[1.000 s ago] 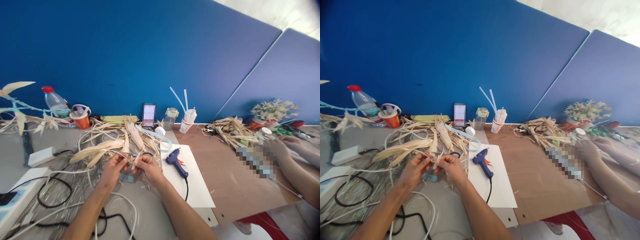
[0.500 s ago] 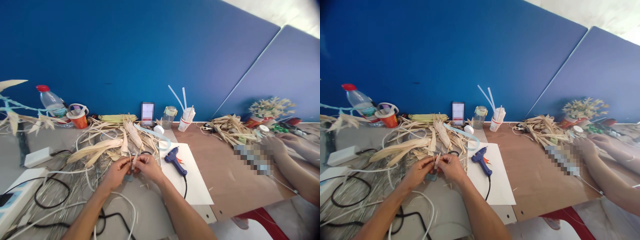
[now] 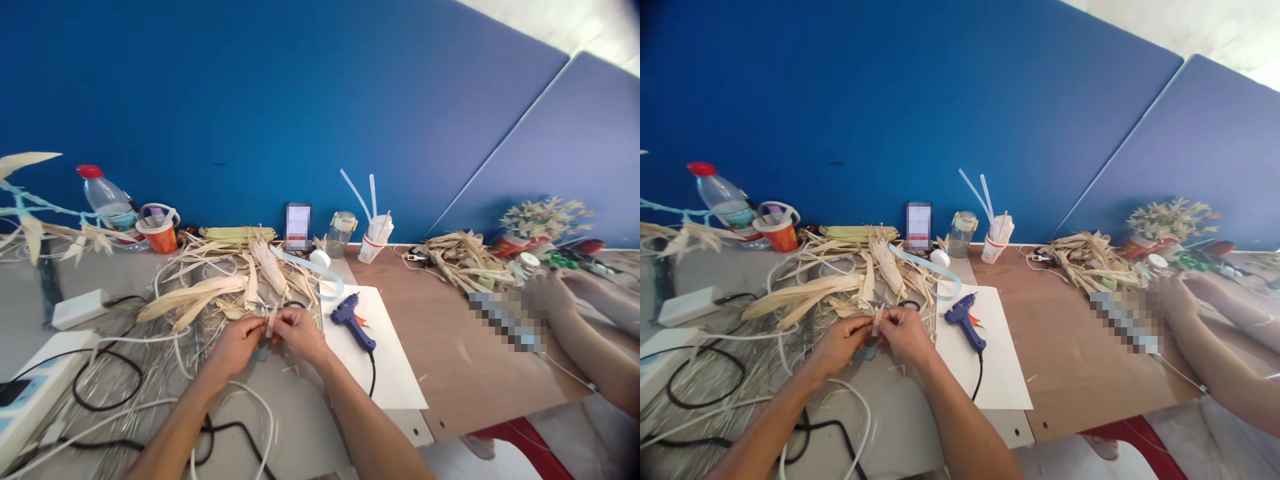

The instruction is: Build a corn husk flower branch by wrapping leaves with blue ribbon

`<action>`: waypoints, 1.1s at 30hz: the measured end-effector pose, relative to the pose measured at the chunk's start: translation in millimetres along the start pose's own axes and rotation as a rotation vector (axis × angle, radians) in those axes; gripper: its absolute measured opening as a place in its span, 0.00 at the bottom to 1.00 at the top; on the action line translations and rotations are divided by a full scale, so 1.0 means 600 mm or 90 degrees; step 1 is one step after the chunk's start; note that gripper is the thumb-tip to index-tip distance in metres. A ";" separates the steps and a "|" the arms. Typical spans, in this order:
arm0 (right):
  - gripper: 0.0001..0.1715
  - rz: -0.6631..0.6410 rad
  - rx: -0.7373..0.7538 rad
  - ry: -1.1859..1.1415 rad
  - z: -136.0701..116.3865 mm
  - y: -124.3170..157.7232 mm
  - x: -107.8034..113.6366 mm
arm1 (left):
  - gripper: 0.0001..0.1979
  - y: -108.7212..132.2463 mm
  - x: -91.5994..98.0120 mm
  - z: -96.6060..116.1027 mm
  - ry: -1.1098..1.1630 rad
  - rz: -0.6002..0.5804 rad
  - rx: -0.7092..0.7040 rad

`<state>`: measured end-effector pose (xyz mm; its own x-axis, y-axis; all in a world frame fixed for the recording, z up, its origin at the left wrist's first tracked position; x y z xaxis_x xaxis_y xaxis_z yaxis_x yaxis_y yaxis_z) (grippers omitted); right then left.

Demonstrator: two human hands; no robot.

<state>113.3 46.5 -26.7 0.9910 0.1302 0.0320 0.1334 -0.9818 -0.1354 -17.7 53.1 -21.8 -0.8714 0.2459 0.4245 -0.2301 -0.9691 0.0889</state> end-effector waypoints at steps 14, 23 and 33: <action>0.09 0.043 0.094 -0.263 -0.036 -0.009 0.035 | 0.08 -0.001 -0.006 -0.015 0.155 -0.107 0.170; 0.07 -0.138 0.019 -0.289 -0.022 0.001 -0.003 | 0.09 0.012 -0.023 -0.014 0.185 -0.218 0.216; 0.10 -0.015 -0.039 -0.445 -0.014 -0.005 0.005 | 0.15 0.005 -0.007 -0.008 0.263 -0.105 0.151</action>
<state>115.6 48.8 -17.8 0.7667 0.1903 -0.6132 0.1752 -0.9808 -0.0854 -16.6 49.3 -27.6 -0.9415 0.3370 -0.0007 -0.3163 -0.8829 0.3470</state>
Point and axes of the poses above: each hand's wrist, its own y-axis away from the middle knuckle, its own x-axis out of the back of the hand, z = x × y, the point moved 5 cm from there along -y, towards the middle knuckle, and after that the axes turned 12 degrees about x, right-handed, at the moved point
